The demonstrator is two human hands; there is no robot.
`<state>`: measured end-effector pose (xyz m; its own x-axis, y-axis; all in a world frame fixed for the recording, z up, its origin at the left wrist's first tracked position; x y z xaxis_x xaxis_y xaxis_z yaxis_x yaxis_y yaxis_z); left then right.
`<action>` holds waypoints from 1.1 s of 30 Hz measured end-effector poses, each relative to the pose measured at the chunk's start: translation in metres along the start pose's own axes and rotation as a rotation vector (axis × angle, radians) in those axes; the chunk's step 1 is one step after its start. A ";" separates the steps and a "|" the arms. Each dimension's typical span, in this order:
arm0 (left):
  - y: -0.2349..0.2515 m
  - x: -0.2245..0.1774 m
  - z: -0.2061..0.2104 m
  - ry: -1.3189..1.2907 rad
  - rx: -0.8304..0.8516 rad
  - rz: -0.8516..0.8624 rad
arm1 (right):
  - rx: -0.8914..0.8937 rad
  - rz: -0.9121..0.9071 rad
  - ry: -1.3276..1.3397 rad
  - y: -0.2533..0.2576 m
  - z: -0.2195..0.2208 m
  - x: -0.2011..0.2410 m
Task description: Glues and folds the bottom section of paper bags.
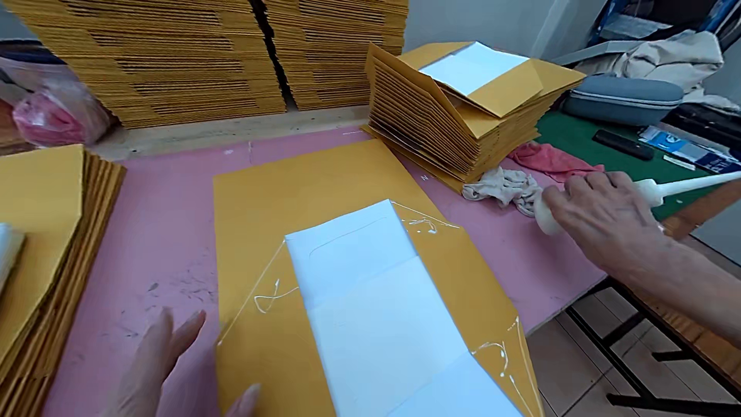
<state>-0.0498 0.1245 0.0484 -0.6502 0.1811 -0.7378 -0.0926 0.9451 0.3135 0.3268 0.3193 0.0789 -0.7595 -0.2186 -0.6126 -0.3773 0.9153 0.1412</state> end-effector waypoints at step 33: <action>0.027 0.009 0.016 0.059 -0.124 0.175 | -0.520 -0.561 1.091 0.006 -0.037 0.084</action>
<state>-0.0459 0.1561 0.0409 -0.7075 0.3199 -0.6301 -0.0637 0.8592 0.5077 0.2408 0.2939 0.0575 -0.3766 -0.9015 0.2131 -0.7481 0.4317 0.5040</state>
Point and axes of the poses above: each hand's wrist, its own y-axis towards the middle knuckle, its own z-axis out of the palm, x = y × z, the point moved 7 cm from there along y, towards the middle knuckle, and after that the axes turned 9 degrees about -y, right-handed, at the moved point
